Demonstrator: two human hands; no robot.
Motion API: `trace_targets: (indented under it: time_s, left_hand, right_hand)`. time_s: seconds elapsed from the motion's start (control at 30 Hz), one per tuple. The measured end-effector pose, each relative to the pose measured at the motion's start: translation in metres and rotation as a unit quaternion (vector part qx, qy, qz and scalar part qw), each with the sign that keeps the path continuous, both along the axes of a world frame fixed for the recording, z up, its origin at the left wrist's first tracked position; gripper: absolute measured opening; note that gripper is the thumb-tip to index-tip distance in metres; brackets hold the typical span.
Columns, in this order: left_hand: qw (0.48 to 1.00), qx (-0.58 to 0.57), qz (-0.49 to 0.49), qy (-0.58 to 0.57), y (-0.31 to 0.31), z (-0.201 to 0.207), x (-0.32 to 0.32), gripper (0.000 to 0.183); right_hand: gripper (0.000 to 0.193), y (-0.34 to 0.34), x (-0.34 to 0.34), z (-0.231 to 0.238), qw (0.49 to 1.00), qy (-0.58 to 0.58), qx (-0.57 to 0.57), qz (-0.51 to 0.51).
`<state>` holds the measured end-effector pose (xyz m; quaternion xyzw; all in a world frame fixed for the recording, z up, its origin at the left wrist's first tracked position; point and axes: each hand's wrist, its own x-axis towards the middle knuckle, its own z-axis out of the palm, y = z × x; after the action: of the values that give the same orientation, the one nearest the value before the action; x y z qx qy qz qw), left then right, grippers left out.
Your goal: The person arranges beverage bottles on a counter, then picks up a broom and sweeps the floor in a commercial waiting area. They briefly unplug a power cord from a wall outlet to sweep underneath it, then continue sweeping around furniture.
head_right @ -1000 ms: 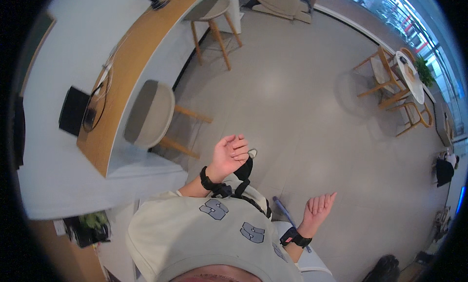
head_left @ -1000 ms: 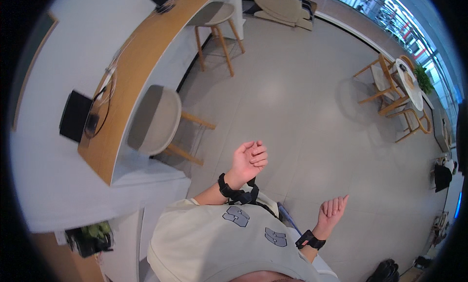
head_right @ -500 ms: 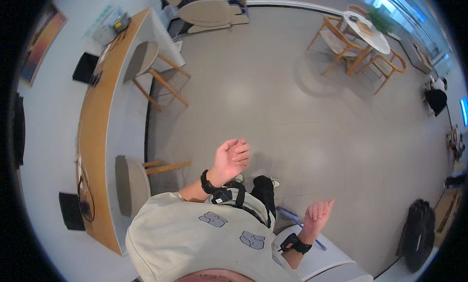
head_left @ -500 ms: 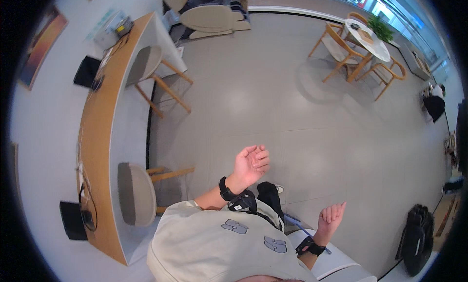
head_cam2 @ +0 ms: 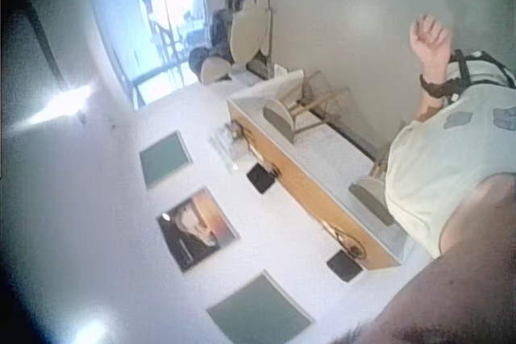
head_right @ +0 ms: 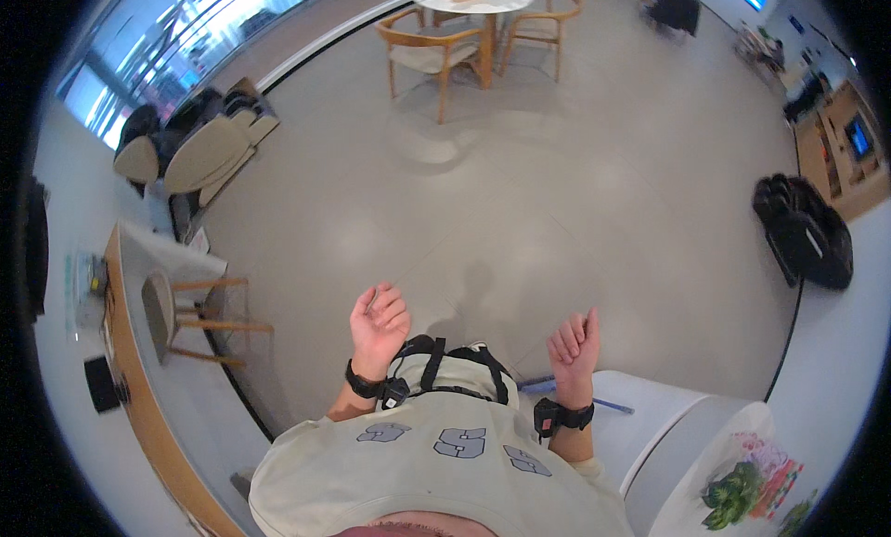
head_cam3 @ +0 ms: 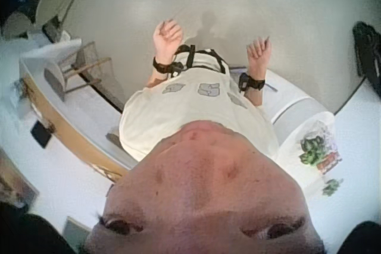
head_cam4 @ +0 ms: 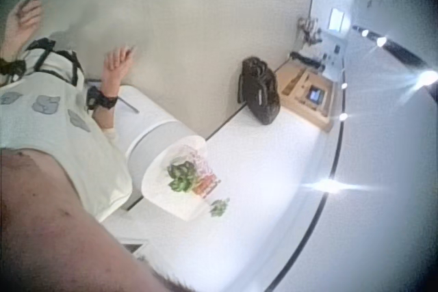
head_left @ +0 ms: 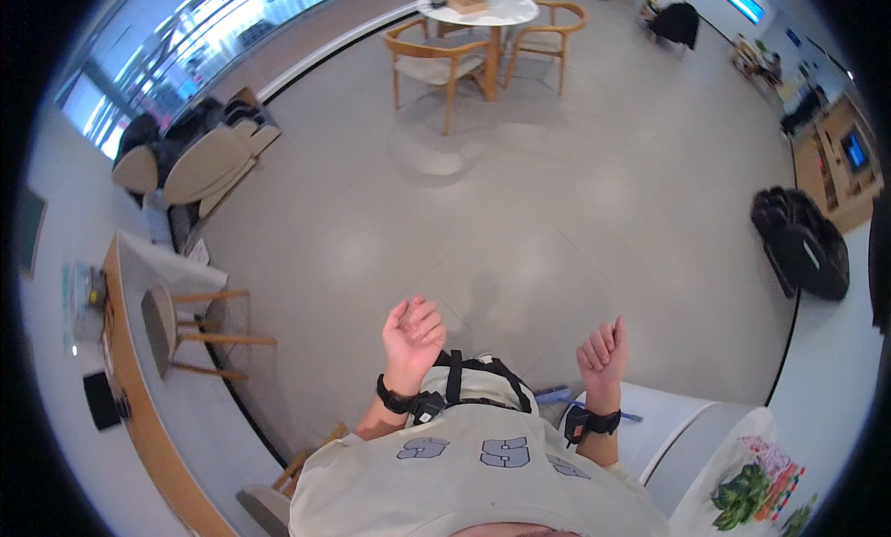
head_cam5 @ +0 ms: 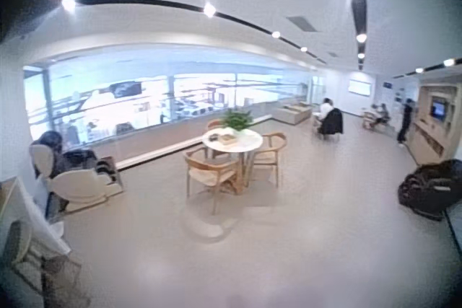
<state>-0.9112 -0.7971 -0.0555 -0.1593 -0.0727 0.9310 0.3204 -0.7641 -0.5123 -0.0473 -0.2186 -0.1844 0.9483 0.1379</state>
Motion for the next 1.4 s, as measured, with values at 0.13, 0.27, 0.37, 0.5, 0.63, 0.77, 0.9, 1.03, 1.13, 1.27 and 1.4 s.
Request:
trace_targets:
  time_s: [0.13, 0.27, 0.37, 0.5, 0.63, 0.77, 0.9, 1.03, 1.13, 1.27, 1.4]
  left_hand:
    - [0.997, -0.021, -0.064, -0.025, 0.043, -0.007, -0.029, 0.019]
    - [0.991, -0.011, -0.126, -0.041, 0.106, -0.012, -0.081, 0.019]
    - [0.983, 0.007, -0.181, -0.033, 0.147, -0.02, -0.116, 0.018]
    - [0.966, 0.015, -0.257, -0.023, 0.221, -0.023, -0.177, 0.017]
    - [0.943, 0.01, -0.332, 0.007, 0.298, -0.013, -0.229, 0.017]
    - [0.907, -0.009, -0.421, 0.016, 0.364, 0.008, -0.254, 0.018]
    - [0.876, 0.004, -0.483, 0.012, 0.437, 0.014, -0.257, 0.019]
    - [0.846, 0.012, -0.534, 0.001, 0.493, 0.011, -0.231, 0.02]
    - [0.828, 0.028, -0.56, -0.006, 0.533, 0.006, -0.208, 0.02]
    - [0.803, 0.018, -0.596, -0.005, 0.592, 0.006, -0.176, 0.021]
    - [0.802, 0.035, -0.595, 0.025, 0.653, 0.021, -0.152, 0.019]
  right_hand:
    - [0.05, 0.024, 0.002, 0.003, 0.998, -0.035, 0.014, -0.049]
    - [0.05, 0.061, -0.008, -0.013, 0.994, -0.025, -0.028, -0.105]
    - [0.048, 0.074, -0.008, -0.02, 0.985, -0.025, -0.046, -0.165]
    - [0.047, 0.107, -0.033, -0.028, 0.968, 0.023, -0.067, -0.243]
    - [0.047, 0.128, -0.062, -0.017, 0.946, 0.043, -0.065, -0.314]
    - [0.048, 0.133, -0.07, -0.012, 0.921, 0.039, -0.038, -0.385]
    - [0.047, 0.15, -0.068, -0.014, 0.891, 0.046, -0.046, -0.45]
    - [0.046, 0.175, -0.051, -0.017, 0.847, 0.052, -0.06, -0.526]
    - [0.046, 0.209, -0.034, -0.022, 0.833, 0.074, -0.041, -0.547]
    - [0.046, 0.268, -0.007, -0.024, 0.823, 0.091, -0.011, -0.561]
    - [0.046, 0.326, 0.013, -0.016, 0.829, 0.094, -0.006, -0.551]
